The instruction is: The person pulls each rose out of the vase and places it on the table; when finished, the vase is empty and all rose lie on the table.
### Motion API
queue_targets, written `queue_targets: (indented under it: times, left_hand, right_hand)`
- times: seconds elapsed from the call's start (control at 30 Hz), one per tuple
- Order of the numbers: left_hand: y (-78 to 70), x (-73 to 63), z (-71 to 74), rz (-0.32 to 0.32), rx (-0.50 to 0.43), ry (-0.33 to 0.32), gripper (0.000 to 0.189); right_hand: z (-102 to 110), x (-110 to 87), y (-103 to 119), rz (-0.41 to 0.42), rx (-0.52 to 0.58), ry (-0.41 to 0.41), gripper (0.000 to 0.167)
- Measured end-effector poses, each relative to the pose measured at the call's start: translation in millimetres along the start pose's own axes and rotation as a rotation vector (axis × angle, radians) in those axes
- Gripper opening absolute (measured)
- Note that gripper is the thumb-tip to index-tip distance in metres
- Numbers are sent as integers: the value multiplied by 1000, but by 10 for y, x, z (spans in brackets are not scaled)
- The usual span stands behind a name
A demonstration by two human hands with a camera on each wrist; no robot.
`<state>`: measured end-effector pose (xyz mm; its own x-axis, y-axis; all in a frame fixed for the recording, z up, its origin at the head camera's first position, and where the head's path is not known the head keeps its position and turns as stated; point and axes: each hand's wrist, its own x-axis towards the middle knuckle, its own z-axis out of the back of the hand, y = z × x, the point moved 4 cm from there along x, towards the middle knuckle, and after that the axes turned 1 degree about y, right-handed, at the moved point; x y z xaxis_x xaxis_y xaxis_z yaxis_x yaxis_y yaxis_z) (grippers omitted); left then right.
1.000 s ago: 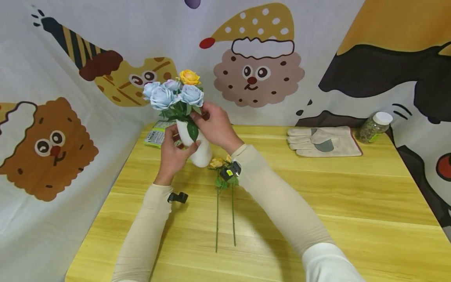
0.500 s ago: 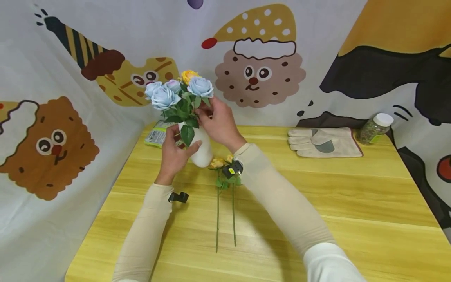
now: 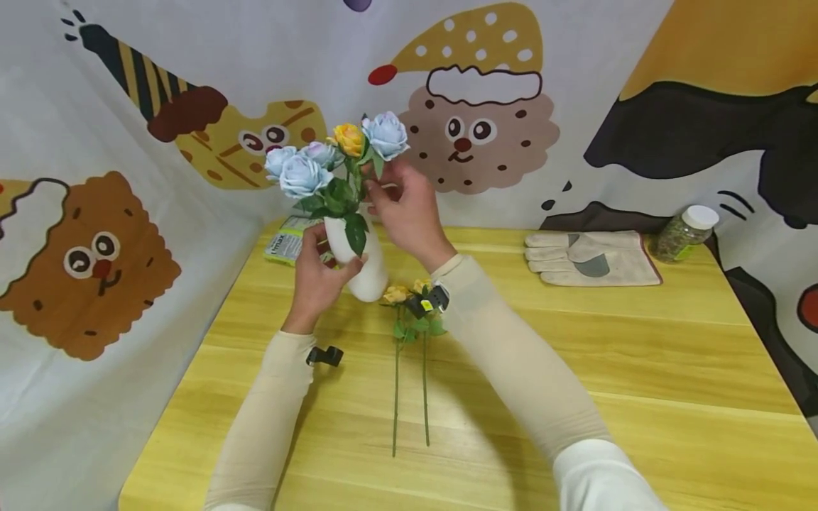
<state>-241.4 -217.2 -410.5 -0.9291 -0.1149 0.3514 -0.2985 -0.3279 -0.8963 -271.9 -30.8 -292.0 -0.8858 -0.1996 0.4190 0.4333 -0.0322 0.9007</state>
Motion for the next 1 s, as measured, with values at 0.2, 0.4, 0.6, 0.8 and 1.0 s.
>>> queue_targets:
  times: [0.2, 0.4, 0.6, 0.8, 1.0]
  left_hand:
    - [-91, -19, -11, 16, 8, 6, 76]
    - [-296, -85, -6, 24, 14, 36, 75]
    - [-313, -89, 0, 20, 8, 43, 75]
    - [-141, -30, 3, 24, 11, 17, 75]
    - [-3, -1, 10, 13, 5, 11, 78]
  right_hand:
    - [31, -21, 35, 80, 31, -32, 18]
    - [121, -29, 133, 137, 62, -104, 18]
    - [250, -35, 234, 168, 102, -187, 21]
    - [369, -27, 333, 239, 119, -228, 26]
    - [485, -21, 387, 247, 173, -324, 22]
